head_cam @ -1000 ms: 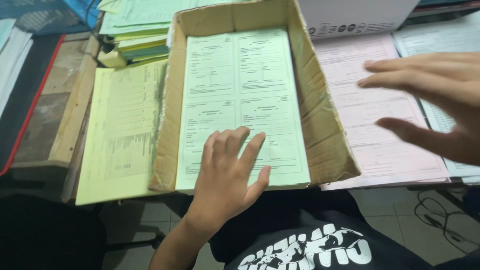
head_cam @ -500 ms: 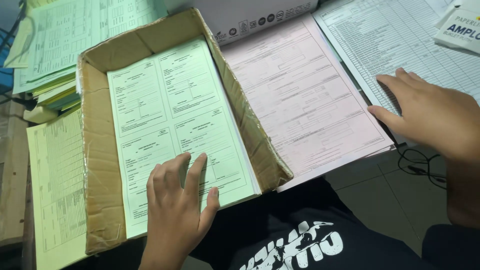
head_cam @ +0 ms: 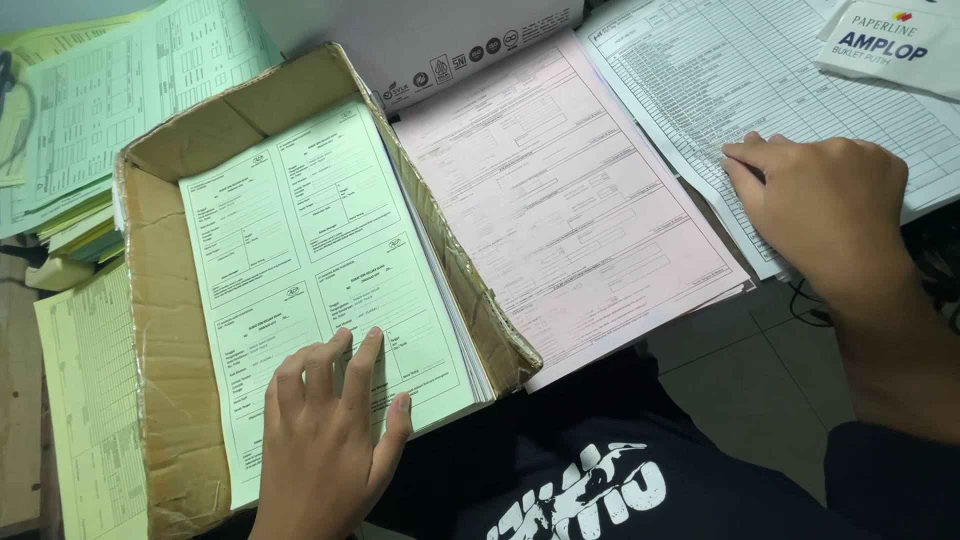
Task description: Organizing and inspecting stacks of printed forms and invoices within a cardboard box
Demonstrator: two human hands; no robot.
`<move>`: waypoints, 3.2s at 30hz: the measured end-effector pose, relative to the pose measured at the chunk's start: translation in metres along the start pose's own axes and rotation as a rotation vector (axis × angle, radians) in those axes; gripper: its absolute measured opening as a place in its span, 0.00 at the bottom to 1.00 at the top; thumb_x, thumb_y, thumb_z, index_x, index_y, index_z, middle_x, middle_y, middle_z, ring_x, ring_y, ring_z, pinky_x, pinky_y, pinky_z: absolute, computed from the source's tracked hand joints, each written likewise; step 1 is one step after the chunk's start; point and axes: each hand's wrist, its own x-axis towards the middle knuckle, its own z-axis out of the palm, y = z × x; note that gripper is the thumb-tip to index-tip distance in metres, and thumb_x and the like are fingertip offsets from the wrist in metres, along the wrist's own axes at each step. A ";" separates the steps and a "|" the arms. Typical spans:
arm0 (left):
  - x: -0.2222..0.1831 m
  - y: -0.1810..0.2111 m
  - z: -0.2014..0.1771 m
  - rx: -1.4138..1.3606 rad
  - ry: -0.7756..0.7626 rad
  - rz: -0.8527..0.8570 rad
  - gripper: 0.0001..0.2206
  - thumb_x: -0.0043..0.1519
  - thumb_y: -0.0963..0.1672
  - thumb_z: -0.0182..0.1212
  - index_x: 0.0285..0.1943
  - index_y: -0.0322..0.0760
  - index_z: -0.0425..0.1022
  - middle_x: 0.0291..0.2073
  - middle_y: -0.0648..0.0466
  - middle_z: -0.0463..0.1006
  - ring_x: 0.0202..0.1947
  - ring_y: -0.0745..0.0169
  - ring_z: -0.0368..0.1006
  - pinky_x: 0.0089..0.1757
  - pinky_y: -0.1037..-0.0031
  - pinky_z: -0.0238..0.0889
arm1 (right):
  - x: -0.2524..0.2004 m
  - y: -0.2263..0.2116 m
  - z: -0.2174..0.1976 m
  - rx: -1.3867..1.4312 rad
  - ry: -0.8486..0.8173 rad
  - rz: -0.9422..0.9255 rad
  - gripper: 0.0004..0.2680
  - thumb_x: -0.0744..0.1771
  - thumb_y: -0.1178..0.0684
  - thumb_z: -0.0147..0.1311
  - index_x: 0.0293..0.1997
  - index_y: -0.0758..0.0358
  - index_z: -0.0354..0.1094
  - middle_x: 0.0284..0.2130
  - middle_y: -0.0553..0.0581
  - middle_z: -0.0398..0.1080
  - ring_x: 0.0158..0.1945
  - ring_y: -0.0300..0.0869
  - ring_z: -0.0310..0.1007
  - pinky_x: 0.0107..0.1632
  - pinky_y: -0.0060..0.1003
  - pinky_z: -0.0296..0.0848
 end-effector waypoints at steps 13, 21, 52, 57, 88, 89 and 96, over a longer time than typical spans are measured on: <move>-0.001 -0.003 0.004 -0.012 0.003 -0.007 0.23 0.55 0.53 0.44 0.57 0.44 0.62 0.49 0.52 0.62 0.50 0.53 0.57 0.48 0.61 0.55 | 0.007 0.008 0.009 0.037 0.099 0.008 0.04 0.71 0.45 0.54 0.37 0.33 0.70 0.11 0.39 0.52 0.16 0.34 0.56 0.22 0.27 0.50; 0.001 -0.003 0.002 -0.031 0.052 -0.002 0.22 0.55 0.53 0.46 0.55 0.43 0.63 0.48 0.50 0.62 0.48 0.52 0.57 0.47 0.60 0.56 | 0.015 0.020 -0.025 0.613 0.149 -0.043 0.01 0.73 0.65 0.56 0.47 0.72 0.72 0.37 0.59 0.73 0.38 0.44 0.73 0.40 0.33 0.71; 0.021 0.004 -0.038 -0.009 0.691 0.193 0.09 0.61 0.42 0.60 0.48 0.49 0.69 0.24 0.62 0.67 0.22 0.69 0.60 0.32 0.75 0.63 | 0.130 -0.166 -0.237 0.853 -0.490 -0.782 0.03 0.61 0.48 0.50 0.30 0.45 0.69 0.22 0.41 0.73 0.22 0.42 0.69 0.31 0.39 0.64; 0.017 -0.004 -0.041 -0.068 0.619 0.094 0.10 0.62 0.39 0.46 0.46 0.43 0.74 0.21 0.58 0.62 0.22 0.62 0.58 0.31 0.71 0.60 | 0.126 -0.181 -0.254 0.777 -0.537 -0.814 0.04 0.60 0.45 0.49 0.29 0.42 0.69 0.22 0.39 0.73 0.26 0.41 0.71 0.32 0.39 0.65; -0.068 -0.043 -0.020 0.094 0.638 -0.231 0.15 0.56 0.46 0.66 0.44 0.46 0.62 0.43 0.48 0.63 0.45 0.56 0.58 0.53 0.52 0.54 | 0.070 -0.186 -0.226 0.407 -0.273 -1.442 0.03 0.64 0.50 0.42 0.38 0.52 0.54 0.17 0.46 0.63 0.14 0.41 0.63 0.11 0.42 0.62; -0.067 -0.041 -0.017 0.092 0.637 -0.230 0.15 0.56 0.46 0.66 0.44 0.46 0.62 0.43 0.48 0.63 0.45 0.56 0.58 0.53 0.52 0.54 | 0.072 -0.185 -0.227 0.407 -0.275 -1.441 0.03 0.64 0.50 0.42 0.38 0.52 0.54 0.17 0.46 0.63 0.14 0.41 0.63 0.11 0.42 0.62; -0.049 -0.035 -0.033 -0.074 0.447 0.135 0.05 0.61 0.43 0.51 0.35 0.41 0.72 0.33 0.54 0.74 0.36 0.63 0.68 0.39 0.71 0.66 | 0.086 -0.179 -0.239 0.542 0.115 -1.248 0.14 0.63 0.50 0.41 0.55 0.51 0.53 0.25 0.43 0.66 0.18 0.38 0.69 0.09 0.34 0.65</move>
